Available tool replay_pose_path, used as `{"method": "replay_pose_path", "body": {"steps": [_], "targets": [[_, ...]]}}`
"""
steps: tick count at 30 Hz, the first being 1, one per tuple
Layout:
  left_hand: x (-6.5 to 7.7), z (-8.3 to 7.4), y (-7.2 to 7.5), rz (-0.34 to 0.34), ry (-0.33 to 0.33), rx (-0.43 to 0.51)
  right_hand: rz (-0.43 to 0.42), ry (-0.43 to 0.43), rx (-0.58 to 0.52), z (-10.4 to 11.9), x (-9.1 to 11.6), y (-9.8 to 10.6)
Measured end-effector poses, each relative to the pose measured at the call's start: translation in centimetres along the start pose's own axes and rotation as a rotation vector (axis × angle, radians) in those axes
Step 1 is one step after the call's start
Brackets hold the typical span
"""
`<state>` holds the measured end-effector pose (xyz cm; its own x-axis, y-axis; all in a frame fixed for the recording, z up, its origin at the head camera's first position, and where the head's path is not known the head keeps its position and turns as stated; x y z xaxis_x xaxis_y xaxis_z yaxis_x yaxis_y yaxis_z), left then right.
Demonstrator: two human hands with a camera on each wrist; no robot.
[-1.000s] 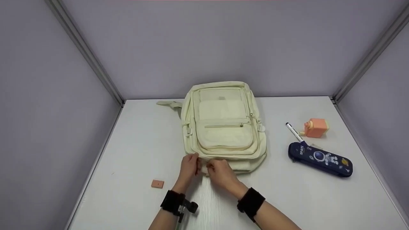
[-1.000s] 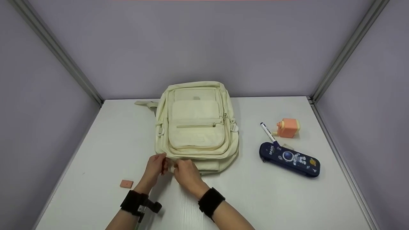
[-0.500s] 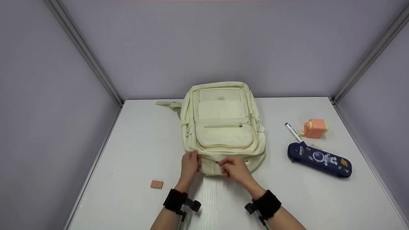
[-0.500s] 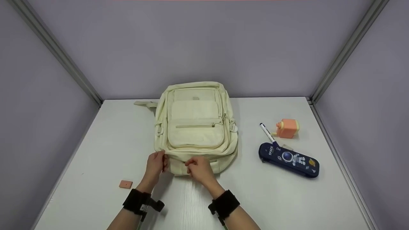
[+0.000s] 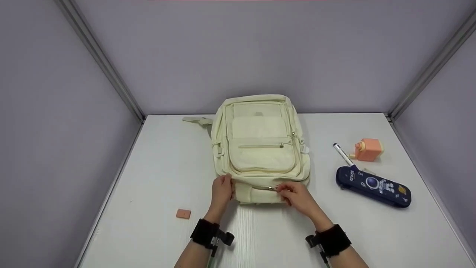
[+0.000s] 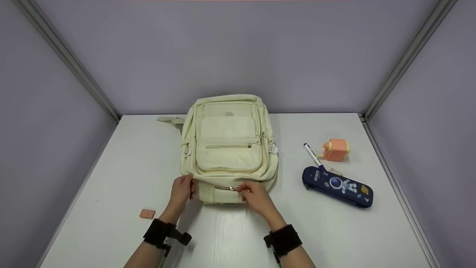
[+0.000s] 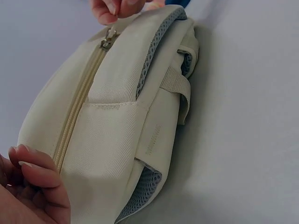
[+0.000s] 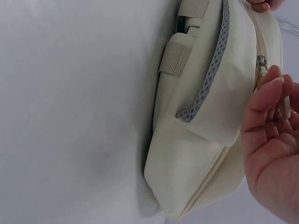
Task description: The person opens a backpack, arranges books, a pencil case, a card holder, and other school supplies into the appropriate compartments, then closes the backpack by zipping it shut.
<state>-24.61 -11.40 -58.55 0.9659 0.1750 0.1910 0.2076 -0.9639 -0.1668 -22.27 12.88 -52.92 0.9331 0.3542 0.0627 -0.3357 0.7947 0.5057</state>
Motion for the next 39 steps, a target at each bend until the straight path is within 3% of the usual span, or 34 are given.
{"method": "replay_pose_path", "body": {"steps": [8, 16, 19, 22, 26, 30, 34, 39], "targets": [[0.1, -0.1, 0.2, 0.000, -0.001, -0.024, -0.056, -0.054, 0.030, -1.6, 0.5, 1.9], [-0.1, 0.0, 0.2, 0.033, -0.030, -0.081, -0.243, -0.168, 0.094, -8.3, -0.4, 4.6], [-0.2, -0.1, 0.3, 0.066, -0.035, -0.163, -0.271, -0.166, 0.159, -9.1, -0.4, 5.0], [-0.2, -0.6, 0.5, 0.075, -0.082, -0.318, -0.269, -0.141, 0.267, -9.0, -0.4, 4.9], [0.3, -2.1, 0.4, 0.025, -0.256, -0.576, -0.275, -0.096, 0.425, -8.6, -0.2, 4.6], [1.4, -4.2, -1.7, 0.016, -0.565, -0.754, -0.249, -0.092, 0.502, -7.9, -0.2, 4.2], [2.9, -5.0, -5.2, 0.158, -0.844, -0.873, -0.222, -0.126, 0.529, -7.4, -0.3, 3.9], [3.9, -3.7, -9.0, 0.392, -1.013, -1.036, -0.223, -0.143, 0.549, -7.2, -0.5, 3.4]]}}
Point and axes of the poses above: each hand's wrist, its own x-axis away from the middle knuckle, its own y-axis out of the back of the hand, z = x × y, the point moved 6 cm from there along -x, towards the middle knuckle, and after that the axes turned 12 degrees about x, right-handed, at the moved point
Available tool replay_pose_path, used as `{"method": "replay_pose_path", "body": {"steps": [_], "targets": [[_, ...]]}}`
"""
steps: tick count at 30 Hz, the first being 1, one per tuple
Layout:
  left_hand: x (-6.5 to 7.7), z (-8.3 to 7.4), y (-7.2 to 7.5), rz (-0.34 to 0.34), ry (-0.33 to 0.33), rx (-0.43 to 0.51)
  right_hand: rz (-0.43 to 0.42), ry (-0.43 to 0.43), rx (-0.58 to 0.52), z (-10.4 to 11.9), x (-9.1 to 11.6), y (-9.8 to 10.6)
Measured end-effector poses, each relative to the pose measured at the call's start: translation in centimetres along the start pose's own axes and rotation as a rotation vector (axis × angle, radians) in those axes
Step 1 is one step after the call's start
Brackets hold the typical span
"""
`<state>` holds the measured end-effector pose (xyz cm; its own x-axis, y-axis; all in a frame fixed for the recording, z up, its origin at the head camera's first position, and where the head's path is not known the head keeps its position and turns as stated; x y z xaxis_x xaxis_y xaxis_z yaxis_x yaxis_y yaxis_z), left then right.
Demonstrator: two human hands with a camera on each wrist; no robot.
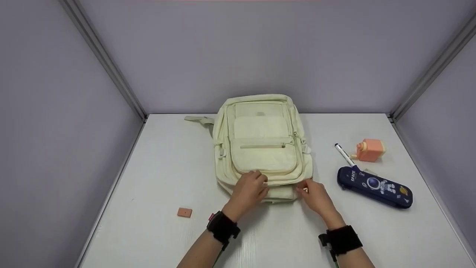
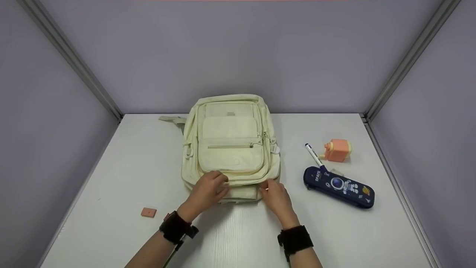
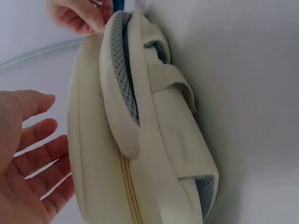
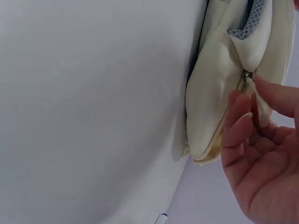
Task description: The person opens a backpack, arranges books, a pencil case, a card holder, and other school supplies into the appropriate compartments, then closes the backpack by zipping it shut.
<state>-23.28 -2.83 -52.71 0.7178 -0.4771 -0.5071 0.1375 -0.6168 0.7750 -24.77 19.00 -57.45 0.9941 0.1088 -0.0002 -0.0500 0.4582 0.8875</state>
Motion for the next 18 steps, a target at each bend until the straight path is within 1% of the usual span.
{"method": "replay_pose_path", "body": {"steps": [1, 3, 5, 8, 11, 14, 18], "targets": [[-0.1, -0.2, -0.6, 0.025, -0.030, -0.026, -0.007, -0.001, 0.010, 0.1, 0.0, 0.0], [-0.4, -0.5, -1.6, 0.048, -0.070, -0.094, -0.015, 0.002, 0.034, 0.2, 0.2, -0.1], [-0.5, -0.6, -2.3, 0.047, -0.092, -0.157, -0.006, 0.003, 0.062, 0.5, 0.3, -0.2], [-0.8, -0.7, -3.0, 0.033, -0.110, -0.255, 0.028, -0.001, 0.114, 0.8, 0.4, -0.4], [-1.0, -0.9, -3.7, 0.037, -0.133, -0.314, 0.056, -0.010, 0.152, 1.2, 0.4, -0.6], [-1.1, -0.9, -4.1, 0.049, -0.132, -0.331, 0.043, -0.023, 0.186, 1.5, 0.3, -0.7], [-1.2, -0.8, -4.1, 0.053, -0.093, -0.306, -0.011, -0.057, 0.211, 1.5, 0.3, -0.1]]}}
Point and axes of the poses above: each hand's wrist, its own x-axis away from the middle knuckle, its own y-axis out of the back of the hand, z = x × y, the point moved 6 cm from there along -x, towards the middle knuckle, and after that the axes turned 12 degrees about x, right-handed, at the moved point
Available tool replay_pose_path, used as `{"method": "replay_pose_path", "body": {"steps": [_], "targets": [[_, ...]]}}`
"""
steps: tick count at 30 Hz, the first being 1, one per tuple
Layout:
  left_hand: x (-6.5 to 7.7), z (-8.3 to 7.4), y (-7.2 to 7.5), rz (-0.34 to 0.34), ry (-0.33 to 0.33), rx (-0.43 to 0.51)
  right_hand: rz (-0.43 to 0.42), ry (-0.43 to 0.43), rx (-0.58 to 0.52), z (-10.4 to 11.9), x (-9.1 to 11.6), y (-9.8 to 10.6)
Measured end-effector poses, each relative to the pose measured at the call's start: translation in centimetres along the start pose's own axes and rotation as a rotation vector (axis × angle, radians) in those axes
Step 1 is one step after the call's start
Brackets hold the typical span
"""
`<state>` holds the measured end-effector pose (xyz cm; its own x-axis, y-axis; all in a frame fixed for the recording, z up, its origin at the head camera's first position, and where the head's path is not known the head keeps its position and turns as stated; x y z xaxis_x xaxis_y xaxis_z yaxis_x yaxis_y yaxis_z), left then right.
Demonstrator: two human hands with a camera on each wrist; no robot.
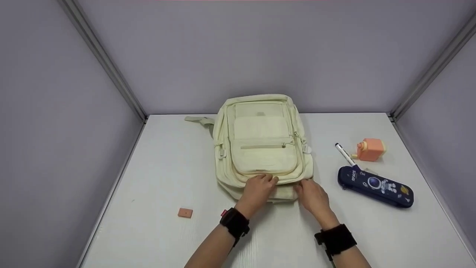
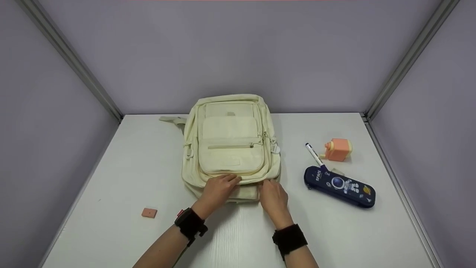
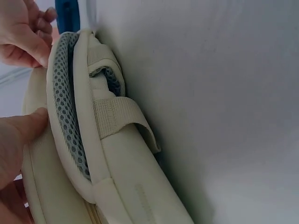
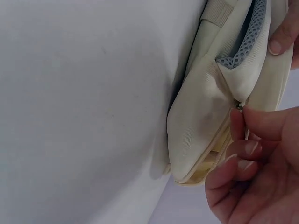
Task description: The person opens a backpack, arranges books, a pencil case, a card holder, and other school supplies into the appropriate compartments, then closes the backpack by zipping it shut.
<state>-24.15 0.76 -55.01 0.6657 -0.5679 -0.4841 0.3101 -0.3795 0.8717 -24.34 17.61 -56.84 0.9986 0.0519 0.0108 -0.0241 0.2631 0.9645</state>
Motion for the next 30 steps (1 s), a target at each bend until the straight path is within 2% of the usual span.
{"method": "replay_pose_path", "body": {"steps": [6, 10, 18, 23, 30], "targets": [[-0.4, 0.1, 0.4, -0.002, 0.024, 0.031, -0.043, -0.036, -0.007, -1.3, -0.3, 1.0], [-0.4, 0.1, 0.5, -0.008, 0.013, 0.049, -0.073, -0.067, 0.020, -3.1, -0.4, 1.5], [-0.3, -0.2, 0.8, -0.040, -0.009, 0.059, -0.110, -0.074, 0.047, -5.7, -1.7, 1.8], [-0.1, -0.3, 1.0, -0.031, -0.012, 0.067, -0.151, -0.069, 0.070, -6.2, -2.4, 1.9], [-0.1, 0.1, 1.5, -0.017, 0.036, 0.142, -0.130, -0.070, 0.146, -6.1, -3.8, 2.5]]}}
Point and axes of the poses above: each hand's wrist, its own x-axis away from the middle knuckle, its own y-axis out of the back of the hand, z = x × y, the point moved 6 cm from there along -x, towards the middle knuckle, and after that the axes turned 12 degrees about x, right-handed, at the moved point
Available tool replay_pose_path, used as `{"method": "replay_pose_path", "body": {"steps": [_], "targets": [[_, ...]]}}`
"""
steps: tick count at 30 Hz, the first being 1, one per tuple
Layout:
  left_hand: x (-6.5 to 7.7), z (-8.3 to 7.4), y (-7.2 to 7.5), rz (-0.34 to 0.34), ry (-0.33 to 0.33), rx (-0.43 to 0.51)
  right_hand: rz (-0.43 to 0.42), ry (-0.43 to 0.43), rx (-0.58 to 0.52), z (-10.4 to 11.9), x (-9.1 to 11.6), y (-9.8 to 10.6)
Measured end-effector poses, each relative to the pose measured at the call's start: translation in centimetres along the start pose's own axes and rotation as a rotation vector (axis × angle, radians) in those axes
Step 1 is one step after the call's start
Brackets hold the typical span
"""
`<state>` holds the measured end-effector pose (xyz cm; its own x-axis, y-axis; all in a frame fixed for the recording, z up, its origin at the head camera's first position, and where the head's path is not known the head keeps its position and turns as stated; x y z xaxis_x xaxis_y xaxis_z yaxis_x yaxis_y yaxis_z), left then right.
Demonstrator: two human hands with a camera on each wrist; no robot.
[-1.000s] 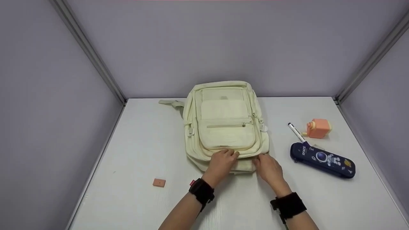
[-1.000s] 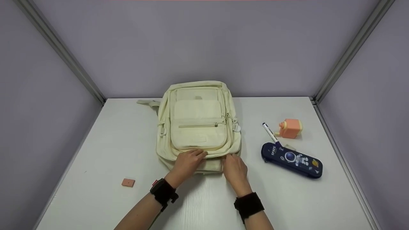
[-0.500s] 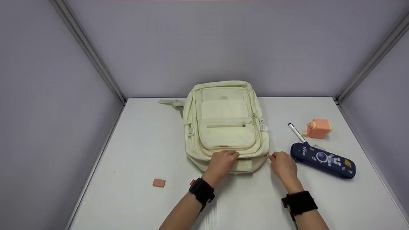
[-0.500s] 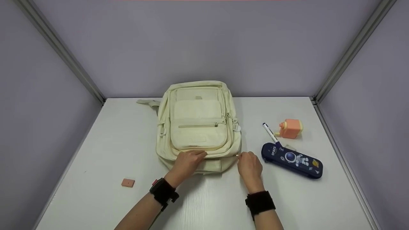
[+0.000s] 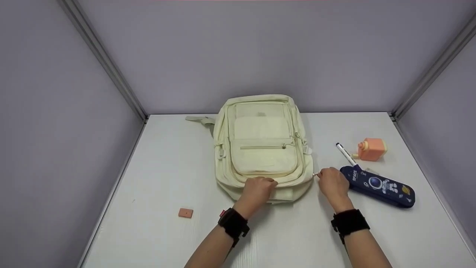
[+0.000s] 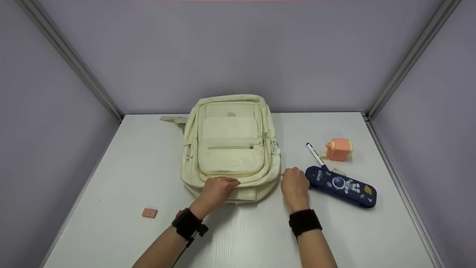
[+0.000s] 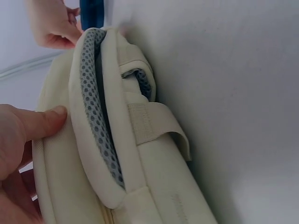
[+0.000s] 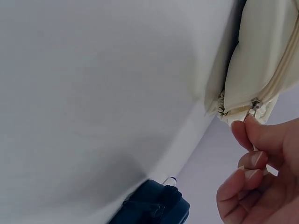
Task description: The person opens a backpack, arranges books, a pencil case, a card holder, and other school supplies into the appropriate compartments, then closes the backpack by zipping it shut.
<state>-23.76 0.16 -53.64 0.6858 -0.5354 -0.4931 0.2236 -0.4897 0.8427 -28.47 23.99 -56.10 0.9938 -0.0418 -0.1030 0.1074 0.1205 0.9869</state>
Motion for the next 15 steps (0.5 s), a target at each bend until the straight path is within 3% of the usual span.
{"method": "replay_pose_path", "body": {"steps": [8, 15], "targets": [[0.2, 0.3, 1.2, 0.070, 0.046, 0.137, 0.080, -0.005, 0.001, 0.1, -2.2, -0.1], [0.9, 0.1, 1.6, 0.133, -0.014, 0.227, 0.162, -0.017, -0.005, -0.2, -3.9, -0.8]]}}
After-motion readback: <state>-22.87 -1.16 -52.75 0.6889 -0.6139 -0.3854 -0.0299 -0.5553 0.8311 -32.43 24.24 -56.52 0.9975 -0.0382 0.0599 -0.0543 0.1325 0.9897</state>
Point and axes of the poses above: each hand's wrist, its own x-axis away from the middle knuckle, its own y-axis out of the back of the hand, z = x × y, the point moved 6 cm from there along -x, towards the middle knuckle, and after that the axes turned 12 degrees about x, right-handed, at the moved point
